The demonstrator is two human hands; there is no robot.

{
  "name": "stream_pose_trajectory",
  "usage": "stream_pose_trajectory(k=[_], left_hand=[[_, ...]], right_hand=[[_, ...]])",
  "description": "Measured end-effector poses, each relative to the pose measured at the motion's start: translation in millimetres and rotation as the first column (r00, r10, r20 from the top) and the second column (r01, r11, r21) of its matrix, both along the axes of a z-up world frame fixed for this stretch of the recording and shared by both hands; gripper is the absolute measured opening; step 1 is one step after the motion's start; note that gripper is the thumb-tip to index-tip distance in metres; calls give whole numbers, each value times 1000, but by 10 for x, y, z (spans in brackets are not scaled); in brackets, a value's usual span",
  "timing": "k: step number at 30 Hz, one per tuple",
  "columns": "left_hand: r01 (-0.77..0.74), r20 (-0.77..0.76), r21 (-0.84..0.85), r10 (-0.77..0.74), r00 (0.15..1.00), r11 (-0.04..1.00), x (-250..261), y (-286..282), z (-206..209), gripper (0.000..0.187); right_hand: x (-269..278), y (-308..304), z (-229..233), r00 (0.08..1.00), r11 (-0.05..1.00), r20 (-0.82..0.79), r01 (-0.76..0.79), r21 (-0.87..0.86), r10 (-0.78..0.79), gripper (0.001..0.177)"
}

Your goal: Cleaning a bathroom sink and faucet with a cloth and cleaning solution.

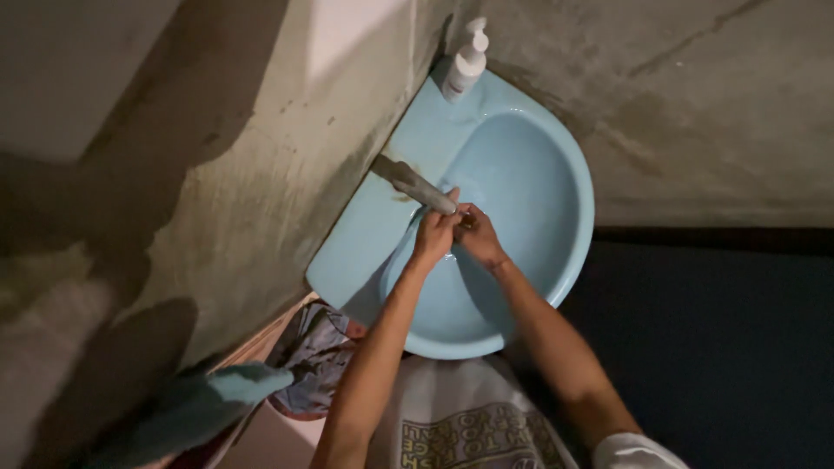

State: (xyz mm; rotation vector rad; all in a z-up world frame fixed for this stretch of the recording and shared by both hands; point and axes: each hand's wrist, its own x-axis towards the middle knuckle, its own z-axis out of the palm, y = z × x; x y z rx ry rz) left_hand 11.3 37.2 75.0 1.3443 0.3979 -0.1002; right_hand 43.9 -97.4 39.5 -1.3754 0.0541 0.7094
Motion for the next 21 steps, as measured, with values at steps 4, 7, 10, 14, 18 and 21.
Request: stream_pose_trajectory(k=[4, 7, 10, 14, 18, 21], left_hand=[[-27, 73, -131, 37, 997, 991, -140, 133, -12, 41], [-78, 238, 118, 48, 970, 990, -396, 219, -164, 35], [-125, 97, 242, 104, 990, 962, -650, 295, -199, 42], [-168, -348, 162, 216, 912, 972, -896, 391, -199, 54], [-160, -404, 231, 244, 882, 960, -911, 344, -48, 59], [-239, -354, 177, 289, 889, 955, -924, 301, -102, 57]], right_hand=[[-49, -4, 61, 998, 998, -33, 59, 21, -59, 42], [-303, -34, -113, 961, 999, 275, 28, -32, -18, 25], [-791, 73, 195, 965, 921, 146, -254, 296, 219, 45], [-939, 230, 291, 641, 809, 495, -492, -322, 586, 26], [-215, 287, -173, 589, 777, 547, -248, -578, 595, 17], [51, 340, 598, 765, 652, 327, -156, -742, 555, 14]])
